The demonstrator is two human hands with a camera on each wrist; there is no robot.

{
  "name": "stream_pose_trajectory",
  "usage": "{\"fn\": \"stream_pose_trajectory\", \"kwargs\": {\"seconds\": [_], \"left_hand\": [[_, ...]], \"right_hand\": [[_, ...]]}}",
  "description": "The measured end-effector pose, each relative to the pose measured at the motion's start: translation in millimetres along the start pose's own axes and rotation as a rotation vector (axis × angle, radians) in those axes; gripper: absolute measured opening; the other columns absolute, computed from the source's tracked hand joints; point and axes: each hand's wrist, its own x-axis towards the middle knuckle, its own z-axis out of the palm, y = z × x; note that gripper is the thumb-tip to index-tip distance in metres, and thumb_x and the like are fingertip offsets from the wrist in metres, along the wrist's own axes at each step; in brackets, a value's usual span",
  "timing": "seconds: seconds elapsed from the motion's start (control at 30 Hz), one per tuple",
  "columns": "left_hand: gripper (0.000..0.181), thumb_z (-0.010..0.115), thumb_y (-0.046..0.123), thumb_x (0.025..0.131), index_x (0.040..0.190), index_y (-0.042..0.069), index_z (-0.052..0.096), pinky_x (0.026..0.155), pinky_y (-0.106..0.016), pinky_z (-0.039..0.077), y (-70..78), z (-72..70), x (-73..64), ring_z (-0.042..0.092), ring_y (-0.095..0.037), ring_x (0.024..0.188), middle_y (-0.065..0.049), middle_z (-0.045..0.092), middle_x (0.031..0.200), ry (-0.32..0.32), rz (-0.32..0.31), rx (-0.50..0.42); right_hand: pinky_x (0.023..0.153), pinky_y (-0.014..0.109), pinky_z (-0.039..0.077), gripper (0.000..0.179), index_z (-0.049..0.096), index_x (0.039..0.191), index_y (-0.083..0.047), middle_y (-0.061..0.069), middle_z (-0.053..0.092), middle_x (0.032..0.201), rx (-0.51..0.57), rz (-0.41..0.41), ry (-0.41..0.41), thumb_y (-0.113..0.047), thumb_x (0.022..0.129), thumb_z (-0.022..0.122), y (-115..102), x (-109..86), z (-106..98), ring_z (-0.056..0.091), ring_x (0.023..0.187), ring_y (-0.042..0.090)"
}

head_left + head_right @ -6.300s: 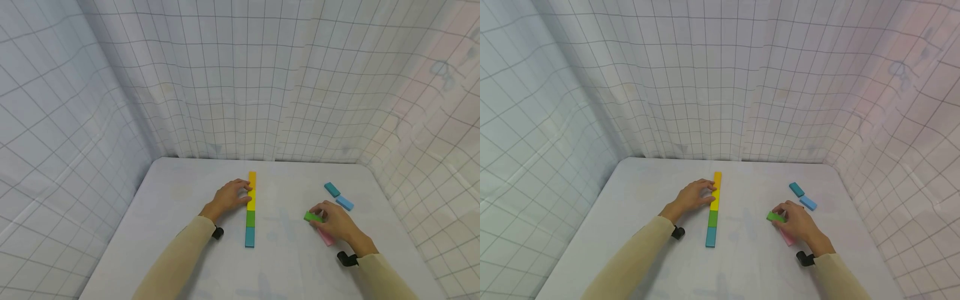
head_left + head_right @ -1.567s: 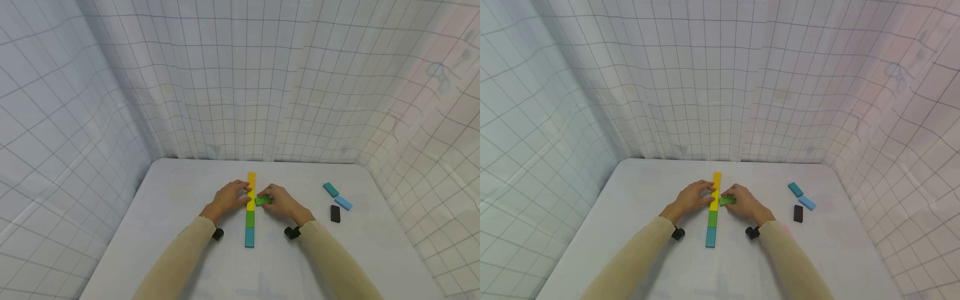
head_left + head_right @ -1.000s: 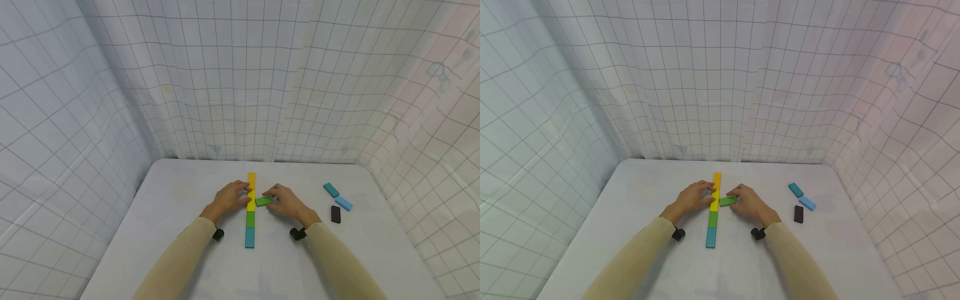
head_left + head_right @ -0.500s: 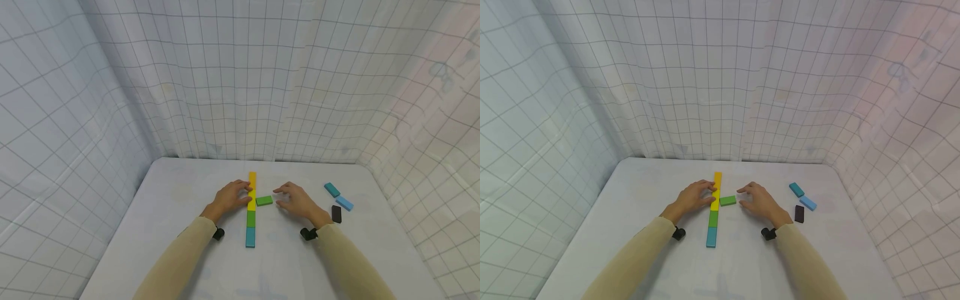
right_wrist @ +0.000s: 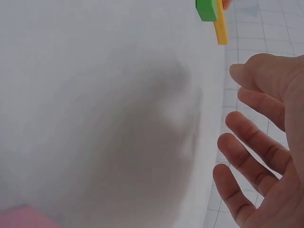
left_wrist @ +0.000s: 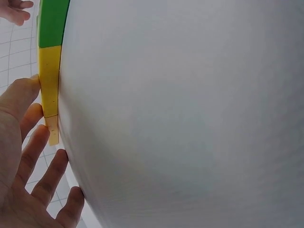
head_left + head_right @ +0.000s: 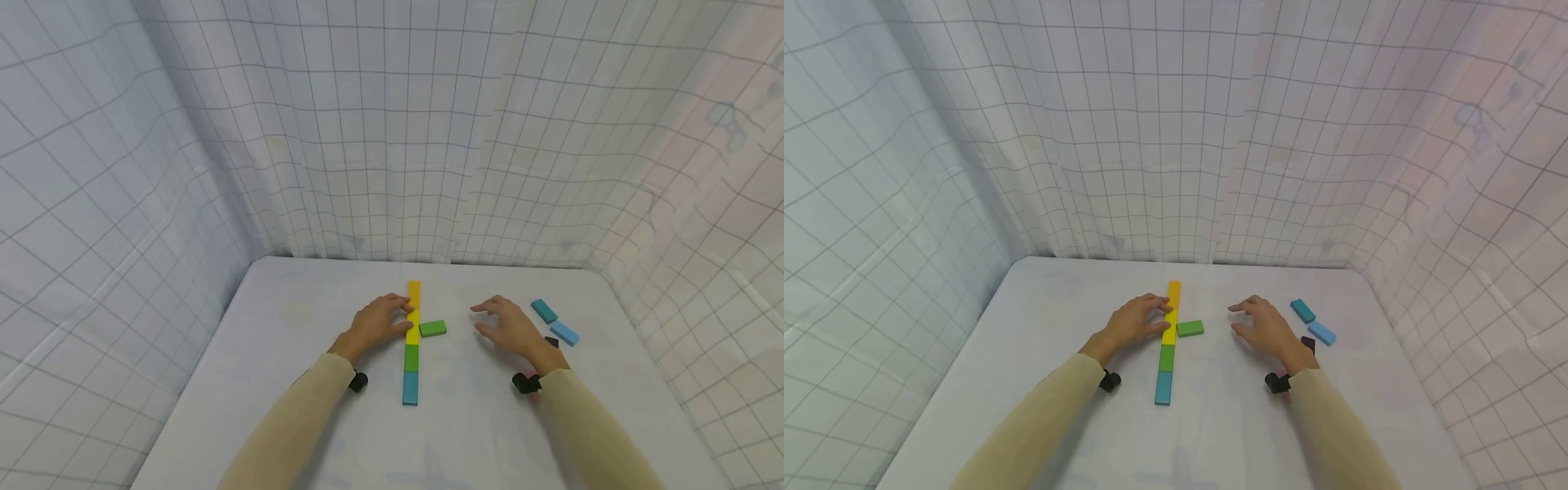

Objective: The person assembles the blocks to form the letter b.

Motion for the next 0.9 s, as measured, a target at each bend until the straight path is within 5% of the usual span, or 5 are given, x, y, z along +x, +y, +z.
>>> {"fn": "stream_pose_trajectory", "kwargs": {"seconds": [0.23,0.53,0.9], "left_hand": [[0.034,0.082,0.037,0.110,0.141,0.023,0.080,0.126,-0.064,0.057,-2.4,2.2,-1.1,0.062,-0.033,0.159,0.003,0.065,0.172,0.017,0.027,0.003],[0.034,0.085,0.036,0.109,0.141,0.023,0.080,0.129,-0.062,0.055,3.4,-0.7,-0.1,0.061,-0.031,0.160,0.004,0.065,0.172,0.005,-0.012,0.013],[0.036,0.084,0.040,0.109,0.141,0.024,0.080,0.129,-0.062,0.054,-5.9,2.6,3.3,0.061,-0.031,0.160,0.004,0.065,0.172,0.020,0.016,0.021]], "right_hand": [[0.108,0.067,0.063,0.040,0.079,0.147,-0.008,0.022,0.073,0.145,-0.011,0.020,0.055,-0.018,0.109,0.083,18,-7.9,-11,0.073,0.127,0.044],[0.101,0.070,0.062,0.043,0.077,0.148,-0.003,0.032,0.068,0.147,-0.008,0.014,0.120,-0.014,0.108,0.084,44,-18.1,-26,0.072,0.123,0.049],[0.114,0.079,0.054,0.051,0.071,0.155,-0.001,0.037,0.061,0.154,0.009,0.119,0.157,-0.020,0.109,0.083,66,-29.6,-48,0.061,0.138,0.060]]}}
